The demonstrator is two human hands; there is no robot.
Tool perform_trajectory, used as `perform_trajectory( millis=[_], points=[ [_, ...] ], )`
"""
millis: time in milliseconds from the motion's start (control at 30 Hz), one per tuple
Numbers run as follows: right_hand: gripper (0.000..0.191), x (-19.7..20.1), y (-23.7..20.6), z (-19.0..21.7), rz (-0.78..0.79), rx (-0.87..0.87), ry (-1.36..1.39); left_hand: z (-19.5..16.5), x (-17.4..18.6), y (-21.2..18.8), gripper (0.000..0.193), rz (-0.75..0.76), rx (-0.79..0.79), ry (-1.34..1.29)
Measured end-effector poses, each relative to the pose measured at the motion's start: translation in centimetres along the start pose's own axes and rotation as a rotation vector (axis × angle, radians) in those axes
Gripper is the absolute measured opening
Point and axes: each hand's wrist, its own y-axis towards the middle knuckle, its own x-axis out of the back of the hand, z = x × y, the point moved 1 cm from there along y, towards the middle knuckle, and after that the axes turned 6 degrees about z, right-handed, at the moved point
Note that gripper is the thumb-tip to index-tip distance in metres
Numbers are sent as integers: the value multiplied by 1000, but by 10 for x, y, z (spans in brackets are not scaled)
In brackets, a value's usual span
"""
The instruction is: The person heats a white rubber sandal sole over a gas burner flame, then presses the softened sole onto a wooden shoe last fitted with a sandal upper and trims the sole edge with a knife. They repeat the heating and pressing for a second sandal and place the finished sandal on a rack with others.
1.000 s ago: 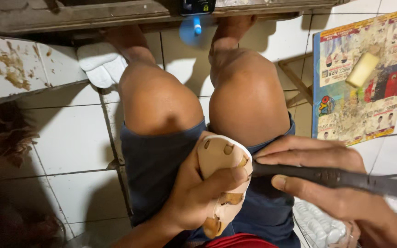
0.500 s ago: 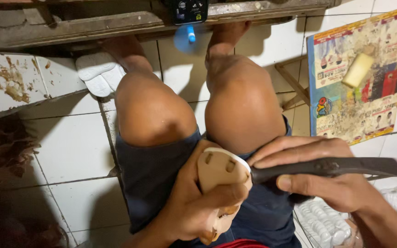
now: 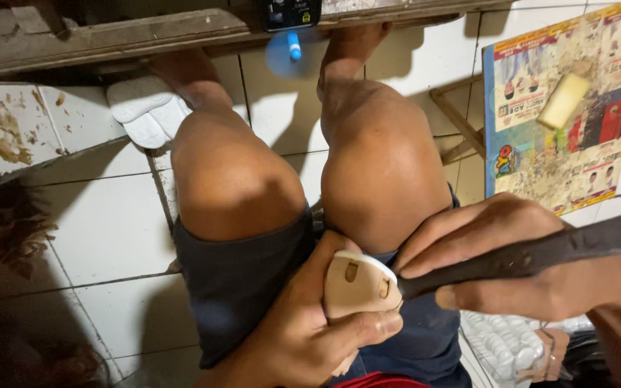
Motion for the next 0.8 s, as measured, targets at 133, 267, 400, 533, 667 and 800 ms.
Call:
perform_trajectory(
  millis=[133, 267, 400, 533, 667, 800],
  points=[
    [30, 4, 4, 8, 88, -16, -65, -2, 1, 0, 30, 1, 47, -19],
    [32, 3, 13, 9, -47, 128, 182, -7, 2, 0, 33, -3, -34, 166],
    [31, 12, 12, 8, 58, 20, 100, -9, 1, 2, 32, 31, -91, 330],
    [31, 23, 11, 5, 197, -114, -95, -11, 0, 5, 32, -27, -219, 564],
    [32, 22, 12, 7, 216, -113, -28, -11, 4, 4, 33, 23, 18, 273],
    [30, 11, 16, 20, 31, 80, 143, -11, 6, 1, 33, 49, 205, -20]
  ],
)
